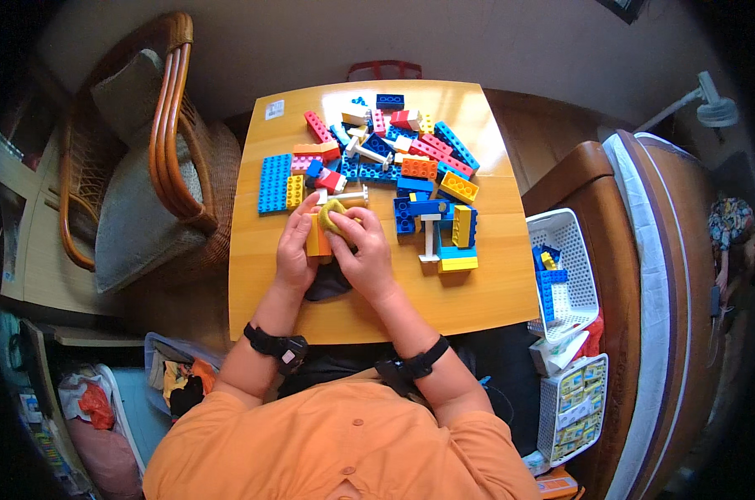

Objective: The person wipes and cleans several large plastic interlocking bricks by hand using a yellow cloth, handling them one at a time and turning them over to clean multiple sides.

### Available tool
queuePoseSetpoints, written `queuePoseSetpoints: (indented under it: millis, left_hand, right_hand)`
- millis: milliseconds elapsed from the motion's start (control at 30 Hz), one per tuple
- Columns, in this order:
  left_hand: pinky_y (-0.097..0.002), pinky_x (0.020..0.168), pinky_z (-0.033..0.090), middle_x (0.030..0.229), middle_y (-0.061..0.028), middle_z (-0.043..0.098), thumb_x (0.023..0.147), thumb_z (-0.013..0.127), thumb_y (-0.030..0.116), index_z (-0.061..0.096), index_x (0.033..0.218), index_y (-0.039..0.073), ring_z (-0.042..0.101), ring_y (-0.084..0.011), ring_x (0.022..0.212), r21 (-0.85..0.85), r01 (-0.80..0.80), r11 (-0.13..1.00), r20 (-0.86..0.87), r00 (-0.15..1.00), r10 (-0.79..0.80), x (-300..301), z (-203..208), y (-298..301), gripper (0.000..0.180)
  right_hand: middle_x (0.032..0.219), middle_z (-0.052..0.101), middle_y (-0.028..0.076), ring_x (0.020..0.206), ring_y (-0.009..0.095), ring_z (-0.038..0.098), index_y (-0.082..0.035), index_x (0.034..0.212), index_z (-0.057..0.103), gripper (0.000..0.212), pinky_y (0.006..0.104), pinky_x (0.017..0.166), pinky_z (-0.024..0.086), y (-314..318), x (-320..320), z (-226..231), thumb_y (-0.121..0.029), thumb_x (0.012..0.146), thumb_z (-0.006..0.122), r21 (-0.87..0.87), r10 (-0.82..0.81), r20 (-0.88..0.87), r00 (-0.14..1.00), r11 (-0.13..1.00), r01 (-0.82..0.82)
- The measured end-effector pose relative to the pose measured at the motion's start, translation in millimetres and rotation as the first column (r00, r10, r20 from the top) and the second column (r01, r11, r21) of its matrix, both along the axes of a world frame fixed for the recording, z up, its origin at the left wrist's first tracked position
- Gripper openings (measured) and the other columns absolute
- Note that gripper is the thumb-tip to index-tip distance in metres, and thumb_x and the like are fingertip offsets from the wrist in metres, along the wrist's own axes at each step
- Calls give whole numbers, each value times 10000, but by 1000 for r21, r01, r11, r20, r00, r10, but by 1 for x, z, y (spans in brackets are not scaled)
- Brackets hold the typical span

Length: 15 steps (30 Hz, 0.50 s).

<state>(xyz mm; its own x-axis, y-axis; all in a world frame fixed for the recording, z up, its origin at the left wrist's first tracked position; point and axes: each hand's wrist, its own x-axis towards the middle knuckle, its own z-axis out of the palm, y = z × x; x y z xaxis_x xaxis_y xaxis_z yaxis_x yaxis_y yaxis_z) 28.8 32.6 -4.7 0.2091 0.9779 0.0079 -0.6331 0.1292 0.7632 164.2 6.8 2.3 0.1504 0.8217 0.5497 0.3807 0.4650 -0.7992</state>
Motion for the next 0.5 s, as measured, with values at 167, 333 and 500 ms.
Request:
queuePoseSetpoints:
  millis: [167,333,500]
  left_hand:
    - [-290,882,537,1159,-75,615,1021,572,180,477,1393,31,626,-150,1012,-13,-72,997,34,997,73,-6,-13,5,412]
    - [-276,853,543,1107,-66,636,997,624,207,533,1309,43,636,-143,973,1,-69,998,-51,996,69,1,-5,1,364]
    - [-254,876,509,1144,-57,631,1030,573,276,539,1291,54,605,-116,1011,102,-12,995,-187,982,31,4,-6,-4,344]
  right_hand:
    - [978,630,116,862,281,652,-71,1002,744,212,349,727,541,-11,2,2,-92,795,779,45,124,110,986,991,-130]
    - [975,631,126,845,287,657,-62,1026,724,262,346,718,545,-8,0,-2,-66,773,792,38,56,11,998,998,-56]
    - [957,620,115,827,274,643,-65,1076,723,296,324,701,541,-4,-1,-2,-29,786,771,39,-40,-78,996,998,43]
